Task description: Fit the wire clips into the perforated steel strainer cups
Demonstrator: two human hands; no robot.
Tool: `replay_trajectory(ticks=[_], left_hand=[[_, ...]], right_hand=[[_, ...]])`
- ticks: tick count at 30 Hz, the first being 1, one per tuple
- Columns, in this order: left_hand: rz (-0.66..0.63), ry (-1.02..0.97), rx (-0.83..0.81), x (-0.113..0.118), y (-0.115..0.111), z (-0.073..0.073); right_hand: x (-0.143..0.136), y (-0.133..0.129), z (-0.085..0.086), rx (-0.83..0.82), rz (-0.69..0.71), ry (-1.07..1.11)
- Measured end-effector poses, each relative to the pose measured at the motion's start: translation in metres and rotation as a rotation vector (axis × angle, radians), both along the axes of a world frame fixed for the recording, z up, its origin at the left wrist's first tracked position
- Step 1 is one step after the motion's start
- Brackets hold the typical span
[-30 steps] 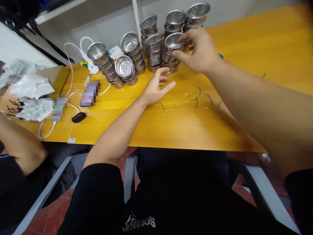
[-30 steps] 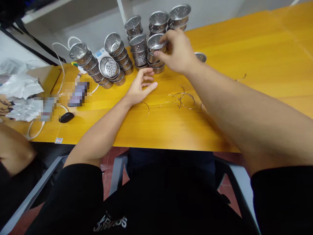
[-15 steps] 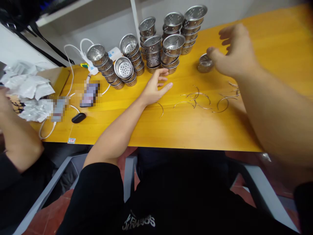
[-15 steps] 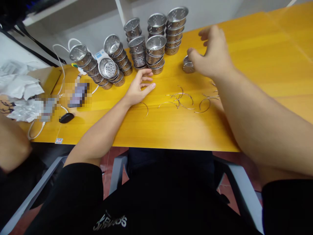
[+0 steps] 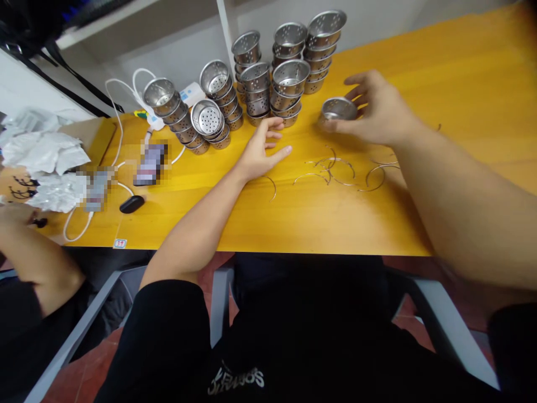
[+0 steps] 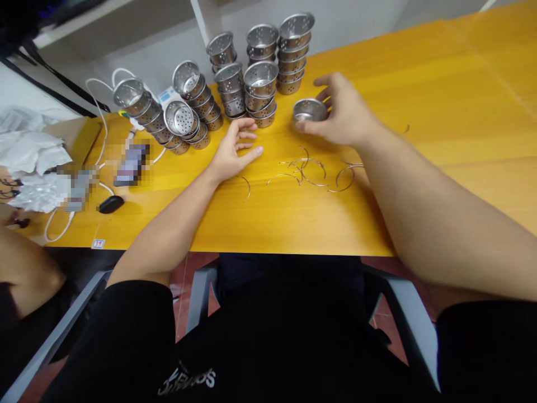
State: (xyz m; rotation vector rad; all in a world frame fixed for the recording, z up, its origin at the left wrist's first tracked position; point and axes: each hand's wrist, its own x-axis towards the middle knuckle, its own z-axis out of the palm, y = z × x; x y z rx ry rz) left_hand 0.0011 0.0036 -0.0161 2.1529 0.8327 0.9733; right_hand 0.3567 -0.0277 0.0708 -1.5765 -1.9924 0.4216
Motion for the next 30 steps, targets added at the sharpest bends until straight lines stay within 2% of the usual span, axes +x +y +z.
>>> replay_trajectory(ticks=[6,10,12,14,16,18,20,26,30], left_hand=[[-0.072,0.069,0.061,0.011,-0.014,0.007],[-0.123,0.076,0.120,0.012,-0.013,0.007],[-0.100,0.079,0.125,0.009,-0.007,0.005],[-0.037,0.063,0.124,0.005,-0.001,0.003],[0.023,0.032,0.112,0.002,0.004,0.001],[0.057,0.016,0.085,0.001,0.004,0.001],[0.072,0.017,0.061,0.001,0.001,0.005],[0.062,0.015,0.054,0.002,-0.010,0.017],[0.064,0.047,0.060,-0.001,-0.008,0.017]], right_hand=[[-0.057,-0.049,0.021,-0.026,0.272,0.144],[-0.081,-0.065,0.027,-0.053,0.360,0.195],[-0.074,-0.062,0.031,-0.057,0.384,0.232],[-0.055,-0.055,0.037,-0.057,0.394,0.207],[-0.028,-0.045,0.042,-0.081,0.408,0.032],[-0.004,-0.036,0.044,-0.206,0.476,-0.187],[0.011,-0.030,0.042,-0.287,0.523,-0.300],[0.007,-0.025,0.033,-0.205,0.593,-0.356],[-0.002,-0.027,0.032,-0.179,0.588,-0.413]])
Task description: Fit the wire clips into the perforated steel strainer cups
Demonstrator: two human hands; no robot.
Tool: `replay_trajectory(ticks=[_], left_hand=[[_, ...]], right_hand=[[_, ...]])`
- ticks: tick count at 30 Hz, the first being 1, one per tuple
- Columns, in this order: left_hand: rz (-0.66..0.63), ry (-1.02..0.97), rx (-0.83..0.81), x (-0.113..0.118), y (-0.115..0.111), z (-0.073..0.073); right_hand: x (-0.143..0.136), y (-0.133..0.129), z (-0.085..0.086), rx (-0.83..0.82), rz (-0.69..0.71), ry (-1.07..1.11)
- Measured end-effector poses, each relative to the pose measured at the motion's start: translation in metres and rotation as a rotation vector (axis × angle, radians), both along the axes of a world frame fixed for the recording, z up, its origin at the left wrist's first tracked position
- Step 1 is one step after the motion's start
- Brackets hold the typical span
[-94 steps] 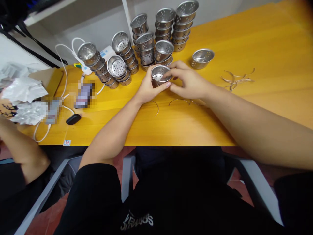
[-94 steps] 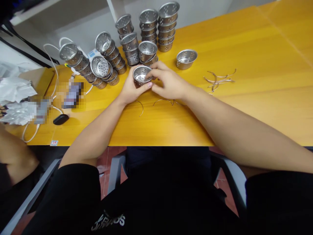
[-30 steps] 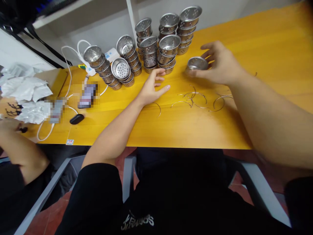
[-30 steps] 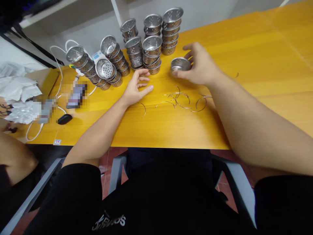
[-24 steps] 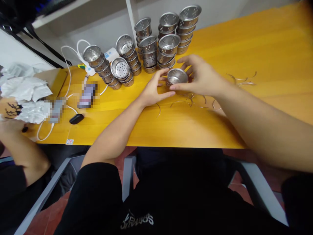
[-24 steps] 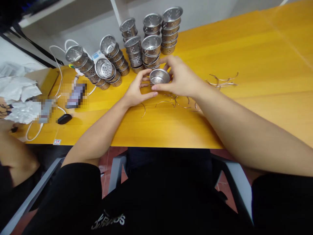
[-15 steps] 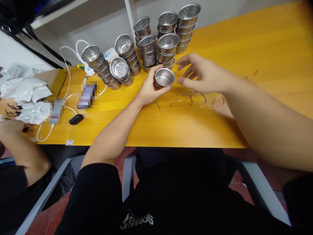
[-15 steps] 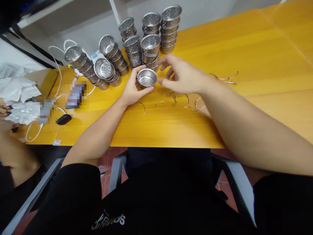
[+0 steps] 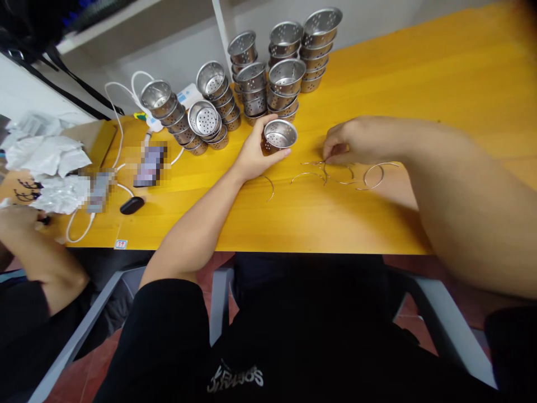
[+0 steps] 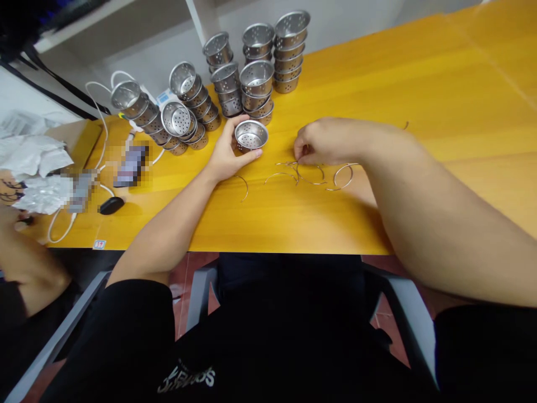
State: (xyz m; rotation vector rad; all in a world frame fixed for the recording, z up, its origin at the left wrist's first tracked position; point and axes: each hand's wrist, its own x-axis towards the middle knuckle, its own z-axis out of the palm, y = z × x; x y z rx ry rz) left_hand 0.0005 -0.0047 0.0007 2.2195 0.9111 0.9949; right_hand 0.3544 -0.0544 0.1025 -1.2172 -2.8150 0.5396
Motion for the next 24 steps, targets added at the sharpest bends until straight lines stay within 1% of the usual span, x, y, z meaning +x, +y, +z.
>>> replay_trajectory(ticks=[4,6,9,12,17,22,24], left_hand=[[0.005,-0.011,0.024,-0.001,0.006,-0.007],[0.016,-0.017,0.024,-0.001,0.010,-0.011],[0.027,-0.037,0.002,-0.002,0.014,-0.016],[0.002,-0.087,0.004,-0.003,0.019,-0.020],[-0.029,-0.084,0.026,-0.007,0.029,-0.023],[-0.054,-0.096,0.033,-0.009,0.031,-0.022],[-0.072,-0.106,0.033,-0.009,0.029,-0.021]], right_hand=[[-0.008,-0.003,-0.002,0.041,0.001,-0.016],[-0.012,-0.006,-0.001,0.036,-0.009,-0.033],[-0.018,-0.011,0.005,0.022,-0.012,-0.102],[-0.022,-0.016,0.011,0.016,-0.031,-0.144],[-0.021,-0.013,0.012,0.041,-0.048,-0.071],[-0.021,-0.013,0.013,0.077,-0.152,0.007],[-0.022,-0.015,0.015,0.078,-0.203,0.073]])
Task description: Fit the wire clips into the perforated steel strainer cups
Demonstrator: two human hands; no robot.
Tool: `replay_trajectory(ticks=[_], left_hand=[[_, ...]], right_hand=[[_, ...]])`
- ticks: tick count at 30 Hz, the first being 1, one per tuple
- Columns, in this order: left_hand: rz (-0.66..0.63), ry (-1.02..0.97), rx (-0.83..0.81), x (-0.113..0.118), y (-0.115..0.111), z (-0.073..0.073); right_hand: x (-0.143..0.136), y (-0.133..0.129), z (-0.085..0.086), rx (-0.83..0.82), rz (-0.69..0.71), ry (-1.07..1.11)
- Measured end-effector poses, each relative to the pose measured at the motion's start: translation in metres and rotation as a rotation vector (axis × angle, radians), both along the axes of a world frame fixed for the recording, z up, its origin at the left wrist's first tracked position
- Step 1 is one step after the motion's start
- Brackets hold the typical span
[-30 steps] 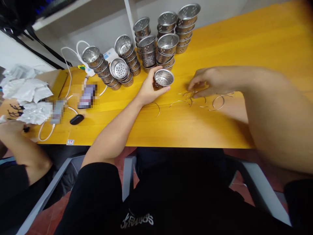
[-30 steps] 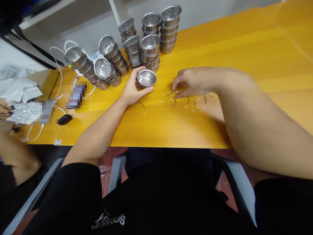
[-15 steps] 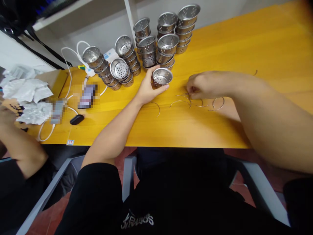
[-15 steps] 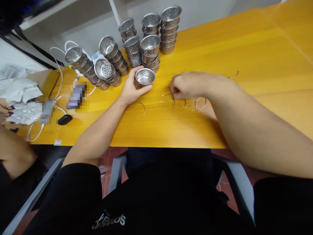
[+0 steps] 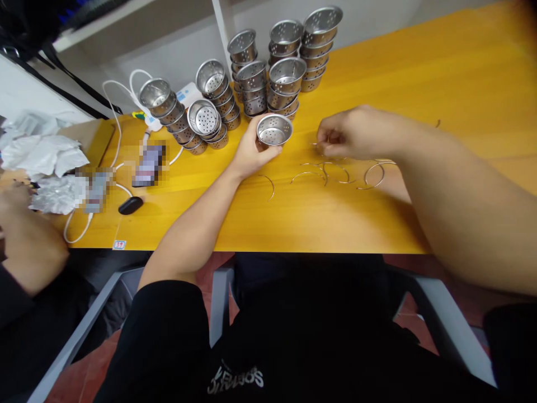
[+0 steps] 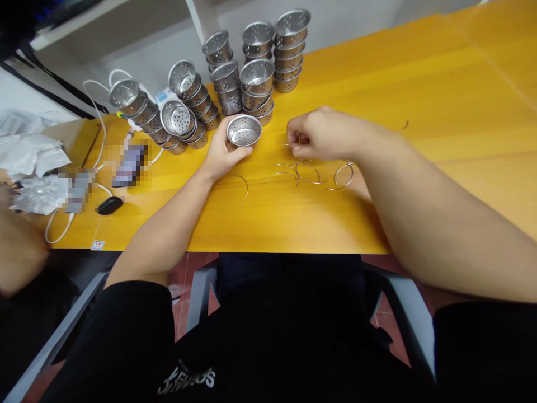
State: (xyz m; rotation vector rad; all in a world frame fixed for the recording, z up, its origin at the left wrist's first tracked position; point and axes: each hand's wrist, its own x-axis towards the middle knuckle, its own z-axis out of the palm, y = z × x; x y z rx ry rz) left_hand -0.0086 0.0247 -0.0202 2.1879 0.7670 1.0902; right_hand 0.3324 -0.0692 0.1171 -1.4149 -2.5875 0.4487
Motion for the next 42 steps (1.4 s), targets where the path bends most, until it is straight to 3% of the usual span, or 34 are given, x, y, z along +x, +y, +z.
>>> replay_trajectory(ticks=[7,13,23,31,37,42], left_hand=[[0.019,0.022,-0.028,0.002,-0.011,0.012],[0.036,-0.012,-0.028,0.004,-0.020,0.024],[0.063,-0.012,0.025,0.004,-0.008,0.010],[0.050,0.026,0.023,0.005,-0.005,0.009],[0.079,-0.061,-0.016,0.005,-0.012,0.012],[0.063,-0.081,-0.018,0.012,-0.014,0.010]], right_hand=[[0.003,-0.002,-0.002,0.176,-0.078,0.198],[-0.002,-0.006,-0.003,0.199,-0.209,0.305],[-0.013,-0.006,-0.008,0.166,-0.252,0.334],[-0.014,-0.006,-0.013,0.134,-0.209,0.351],[-0.014,0.008,-0.034,0.214,-0.160,0.622],[-0.023,0.006,-0.035,0.170,-0.128,0.723]])
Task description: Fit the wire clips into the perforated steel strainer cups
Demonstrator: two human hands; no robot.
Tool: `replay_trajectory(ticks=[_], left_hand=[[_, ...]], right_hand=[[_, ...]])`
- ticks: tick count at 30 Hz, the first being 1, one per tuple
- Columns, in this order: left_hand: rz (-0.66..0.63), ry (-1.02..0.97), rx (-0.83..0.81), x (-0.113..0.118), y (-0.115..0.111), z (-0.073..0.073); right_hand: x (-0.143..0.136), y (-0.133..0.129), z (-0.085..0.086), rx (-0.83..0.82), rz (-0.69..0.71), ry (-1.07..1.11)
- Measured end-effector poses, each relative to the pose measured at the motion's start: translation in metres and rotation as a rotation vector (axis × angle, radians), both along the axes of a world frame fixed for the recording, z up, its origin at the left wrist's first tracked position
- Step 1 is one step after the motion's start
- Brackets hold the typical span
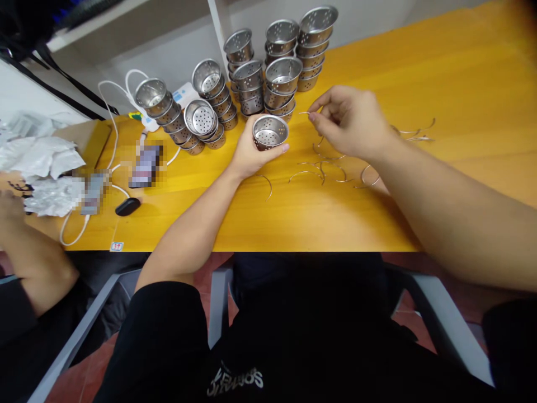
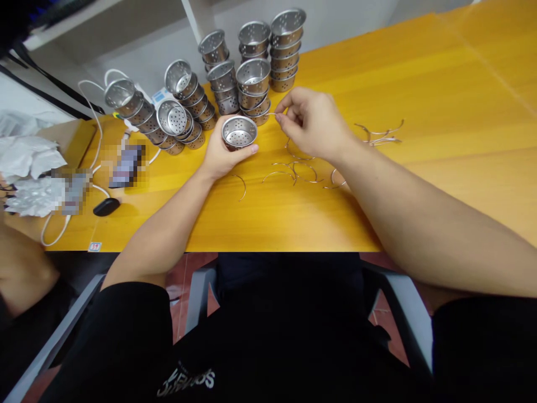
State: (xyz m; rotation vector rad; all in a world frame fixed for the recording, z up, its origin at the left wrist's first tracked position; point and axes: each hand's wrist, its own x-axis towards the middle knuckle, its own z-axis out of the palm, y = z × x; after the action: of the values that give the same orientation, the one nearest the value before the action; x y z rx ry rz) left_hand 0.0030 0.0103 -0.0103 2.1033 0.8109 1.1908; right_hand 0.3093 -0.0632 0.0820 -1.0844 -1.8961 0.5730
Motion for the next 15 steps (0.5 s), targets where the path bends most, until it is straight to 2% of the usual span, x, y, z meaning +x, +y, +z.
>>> replay_trajectory(ticks=[4,9,15], left_hand=[[-0.024,0.027,-0.004,0.008,-0.004,-0.004],[-0.094,0.066,0.024,0.015,-0.012,-0.006],[-0.109,0.114,0.013,0.020,-0.028,0.003]], right_hand=[[-0.017,-0.008,0.002,-0.026,0.046,0.074],[-0.030,-0.009,-0.006,-0.042,0.070,0.104],[-0.029,-0.006,-0.015,-0.013,0.068,0.129]])
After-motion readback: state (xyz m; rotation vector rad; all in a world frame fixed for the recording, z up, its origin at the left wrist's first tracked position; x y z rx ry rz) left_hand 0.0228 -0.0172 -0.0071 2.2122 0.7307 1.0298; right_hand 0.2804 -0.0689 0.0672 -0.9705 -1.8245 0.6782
